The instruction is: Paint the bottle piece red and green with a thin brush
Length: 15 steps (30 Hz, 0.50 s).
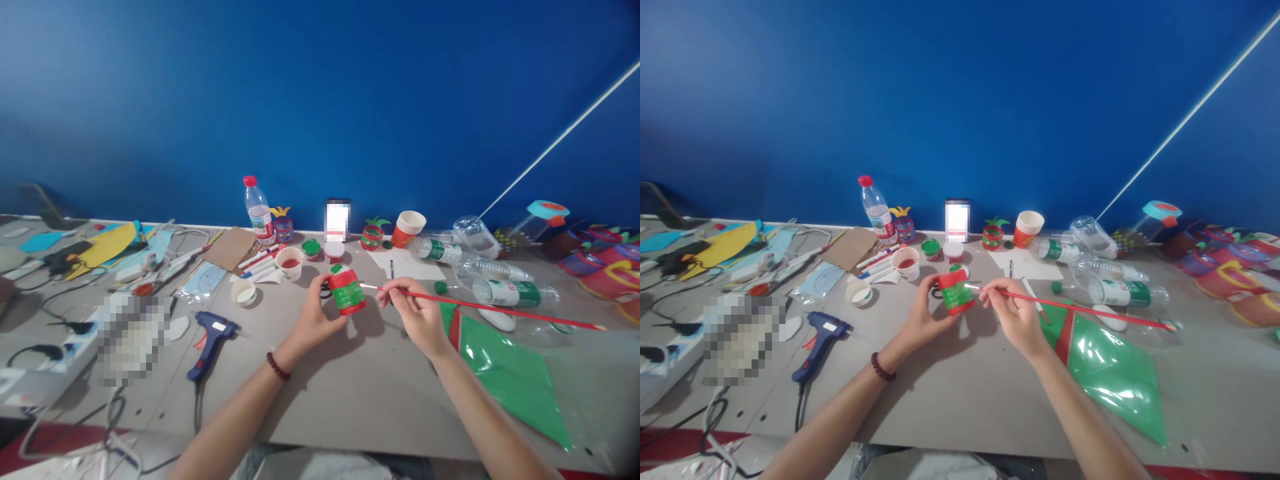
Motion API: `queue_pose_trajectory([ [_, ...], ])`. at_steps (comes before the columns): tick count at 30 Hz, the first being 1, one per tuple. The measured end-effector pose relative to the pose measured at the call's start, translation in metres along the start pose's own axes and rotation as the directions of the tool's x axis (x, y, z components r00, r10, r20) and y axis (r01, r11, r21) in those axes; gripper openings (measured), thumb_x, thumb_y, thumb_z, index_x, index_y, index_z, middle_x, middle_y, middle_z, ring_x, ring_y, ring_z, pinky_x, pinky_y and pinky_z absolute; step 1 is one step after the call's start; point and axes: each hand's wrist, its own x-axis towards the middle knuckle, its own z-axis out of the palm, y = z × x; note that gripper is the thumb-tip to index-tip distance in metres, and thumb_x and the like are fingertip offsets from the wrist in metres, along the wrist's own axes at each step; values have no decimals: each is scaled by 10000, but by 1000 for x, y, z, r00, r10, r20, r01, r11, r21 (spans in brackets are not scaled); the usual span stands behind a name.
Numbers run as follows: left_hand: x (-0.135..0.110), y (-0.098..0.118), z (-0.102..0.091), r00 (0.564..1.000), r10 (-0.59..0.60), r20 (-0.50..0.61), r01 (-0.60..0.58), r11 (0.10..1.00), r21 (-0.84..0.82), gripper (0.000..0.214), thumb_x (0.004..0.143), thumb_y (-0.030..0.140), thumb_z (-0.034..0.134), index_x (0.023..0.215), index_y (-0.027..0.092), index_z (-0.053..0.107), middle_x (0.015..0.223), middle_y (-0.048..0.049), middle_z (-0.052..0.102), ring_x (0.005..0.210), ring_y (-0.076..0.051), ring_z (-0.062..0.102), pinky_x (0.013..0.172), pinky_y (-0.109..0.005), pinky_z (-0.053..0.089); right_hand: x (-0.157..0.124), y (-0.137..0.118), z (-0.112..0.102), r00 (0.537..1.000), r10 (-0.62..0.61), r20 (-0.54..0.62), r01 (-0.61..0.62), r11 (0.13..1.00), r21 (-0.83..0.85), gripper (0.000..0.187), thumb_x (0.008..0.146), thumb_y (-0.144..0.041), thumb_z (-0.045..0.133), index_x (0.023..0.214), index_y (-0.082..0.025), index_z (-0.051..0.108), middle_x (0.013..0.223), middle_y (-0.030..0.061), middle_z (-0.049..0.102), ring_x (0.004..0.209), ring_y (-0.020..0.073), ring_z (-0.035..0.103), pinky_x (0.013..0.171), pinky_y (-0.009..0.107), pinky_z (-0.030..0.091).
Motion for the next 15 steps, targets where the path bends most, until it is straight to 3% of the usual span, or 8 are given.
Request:
queue_pose_trajectory([
  [7, -1, -3, -2, 993, 109, 49, -115, 983, 142, 726, 713, 243, 735, 1356, 243, 400, 1333, -109, 536, 1191, -295, 544, 978, -470, 495, -4, 9, 0, 995, 61, 78, -70, 992, 109, 207, 966, -396, 555, 908, -207, 616, 798, 33, 678, 668, 158, 649, 641, 314, 555],
  [15, 2, 3, -4, 986, 152, 70, -163, 964, 208, 721, 656, 212, 758, 1308, 235, 451, 1274, -96, 594, 1147, -285, 570, 982, -464, 473, -1, 12, 0, 991, 131, 32, -133, 989, 65, 263, 936, -447, 587, 862, -195, 605, 728, 27, 675, 633, 157, 645, 612, 297, 551],
])
